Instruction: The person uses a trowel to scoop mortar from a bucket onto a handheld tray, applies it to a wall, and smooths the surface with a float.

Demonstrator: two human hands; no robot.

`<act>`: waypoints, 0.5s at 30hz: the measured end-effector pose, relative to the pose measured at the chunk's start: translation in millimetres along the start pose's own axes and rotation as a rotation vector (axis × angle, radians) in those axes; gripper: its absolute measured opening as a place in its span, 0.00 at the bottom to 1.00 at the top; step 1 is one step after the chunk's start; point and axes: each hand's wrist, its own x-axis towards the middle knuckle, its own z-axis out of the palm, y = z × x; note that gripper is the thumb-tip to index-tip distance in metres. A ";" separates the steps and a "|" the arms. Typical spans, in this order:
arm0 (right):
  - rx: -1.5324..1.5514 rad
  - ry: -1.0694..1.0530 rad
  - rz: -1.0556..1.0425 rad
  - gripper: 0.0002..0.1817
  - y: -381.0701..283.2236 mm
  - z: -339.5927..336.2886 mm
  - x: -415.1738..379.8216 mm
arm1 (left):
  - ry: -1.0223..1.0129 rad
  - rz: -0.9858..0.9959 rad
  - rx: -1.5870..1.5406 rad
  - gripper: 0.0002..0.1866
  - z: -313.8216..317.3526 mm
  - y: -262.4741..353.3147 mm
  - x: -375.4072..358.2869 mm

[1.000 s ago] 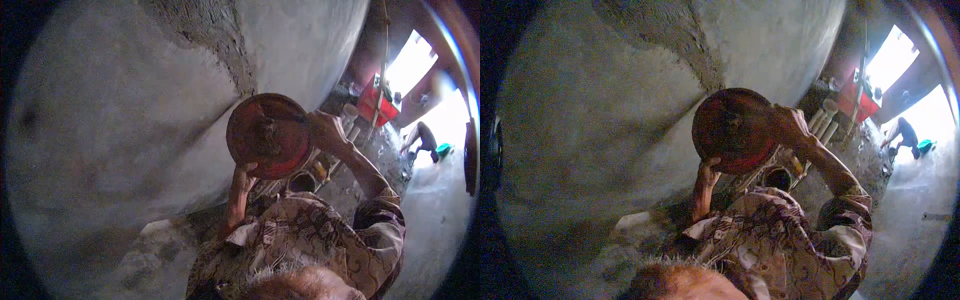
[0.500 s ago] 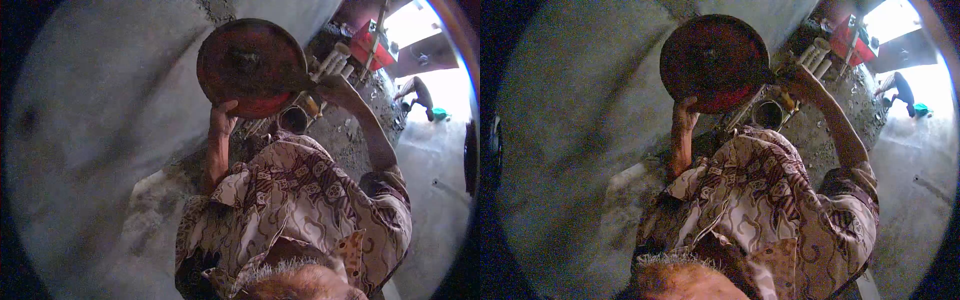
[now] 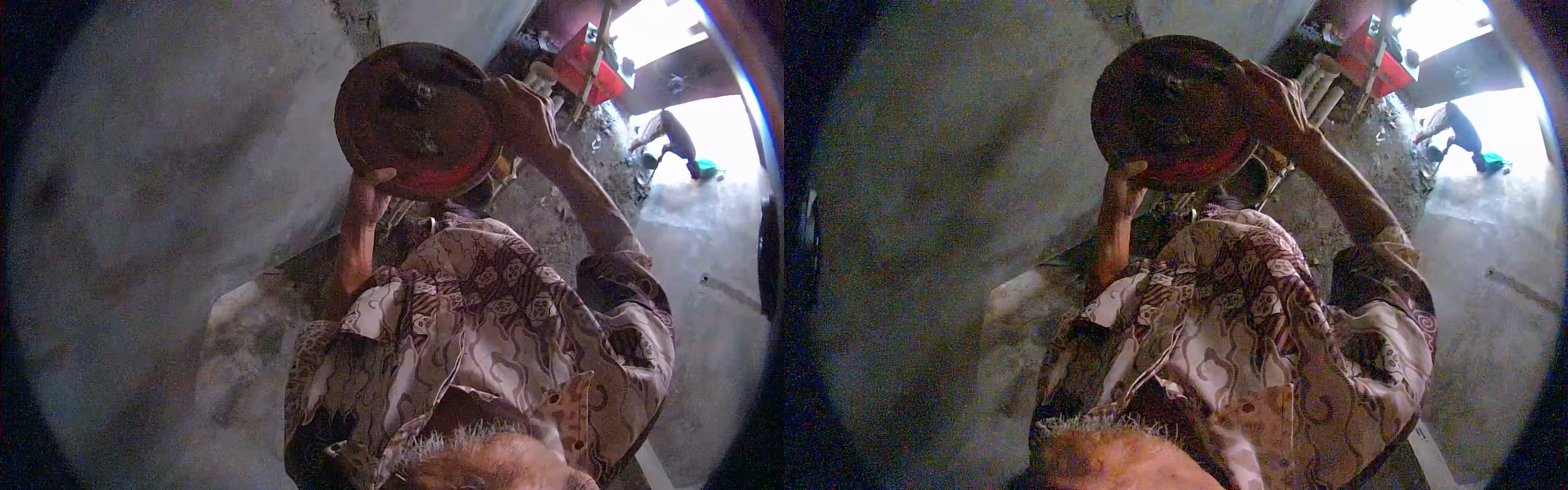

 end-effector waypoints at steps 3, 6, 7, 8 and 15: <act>0.146 0.266 0.061 0.17 -22.2 1.3 -2.9 | -0.112 0.010 -0.092 0.28 -4.8 1.7 0.0; 0.215 -0.154 0.354 0.15 -8.2 38.7 -19.1 | -0.021 -0.062 -0.061 0.28 -7.0 3.3 -2.9; 0.134 -0.193 0.251 0.14 -5.2 42.1 -13.7 | -0.073 -0.016 -0.060 0.28 -2.2 7.6 -1.5; 0.128 -0.189 0.246 0.14 -6.0 41.4 -15.2 | -0.124 0.029 -0.059 0.28 1.5 11.2 0.6; 0.237 -0.038 0.258 0.13 -18.7 39.6 -14.8 | -0.107 0.089 -0.040 0.29 -11.6 28.9 -6.4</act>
